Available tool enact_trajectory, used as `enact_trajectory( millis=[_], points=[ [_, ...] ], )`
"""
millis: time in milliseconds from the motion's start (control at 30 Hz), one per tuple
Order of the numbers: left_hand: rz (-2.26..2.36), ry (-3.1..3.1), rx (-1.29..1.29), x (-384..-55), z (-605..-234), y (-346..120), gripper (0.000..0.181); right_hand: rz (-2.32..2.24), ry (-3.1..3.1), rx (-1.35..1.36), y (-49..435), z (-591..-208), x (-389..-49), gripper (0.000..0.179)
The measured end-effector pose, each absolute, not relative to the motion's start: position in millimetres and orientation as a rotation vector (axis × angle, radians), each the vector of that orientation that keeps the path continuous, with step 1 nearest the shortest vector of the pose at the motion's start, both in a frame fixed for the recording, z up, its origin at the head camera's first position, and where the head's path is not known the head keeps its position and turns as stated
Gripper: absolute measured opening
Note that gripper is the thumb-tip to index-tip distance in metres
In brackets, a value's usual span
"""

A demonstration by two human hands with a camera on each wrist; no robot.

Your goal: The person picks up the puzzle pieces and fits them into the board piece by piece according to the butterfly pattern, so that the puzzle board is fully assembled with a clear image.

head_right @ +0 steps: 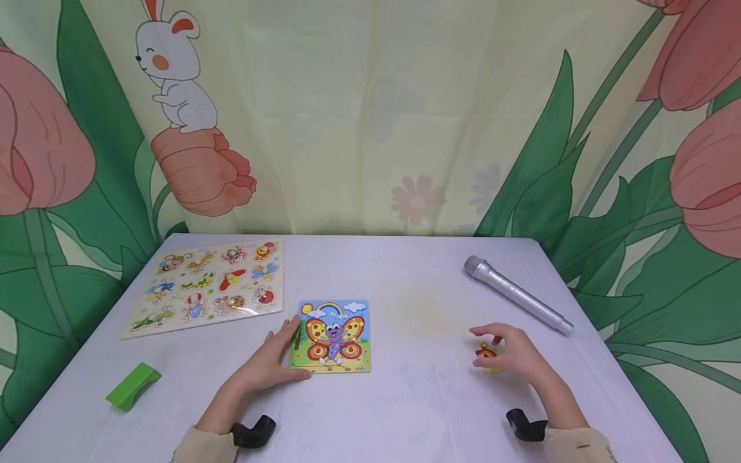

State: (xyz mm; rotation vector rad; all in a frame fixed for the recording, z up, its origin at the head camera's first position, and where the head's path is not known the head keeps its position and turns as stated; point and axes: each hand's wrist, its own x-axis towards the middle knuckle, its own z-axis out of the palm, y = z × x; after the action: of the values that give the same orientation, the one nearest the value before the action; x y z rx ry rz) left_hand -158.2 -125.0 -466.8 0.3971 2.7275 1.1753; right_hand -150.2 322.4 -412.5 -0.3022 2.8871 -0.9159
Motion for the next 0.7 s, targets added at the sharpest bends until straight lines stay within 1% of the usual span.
enact_trajectory(
  millis=[300, 700],
  points=[
    [1.169, 2.732, 0.402, -158, -467, -125, 0.105, -0.754, 2.887, -0.25, 336, -418, -148, 0.058],
    [1.172, 2.73, 0.398, -158, -466, -125, 0.106, -0.694, 2.876, -0.239, 342, -422, -148, 0.052]
  ],
)
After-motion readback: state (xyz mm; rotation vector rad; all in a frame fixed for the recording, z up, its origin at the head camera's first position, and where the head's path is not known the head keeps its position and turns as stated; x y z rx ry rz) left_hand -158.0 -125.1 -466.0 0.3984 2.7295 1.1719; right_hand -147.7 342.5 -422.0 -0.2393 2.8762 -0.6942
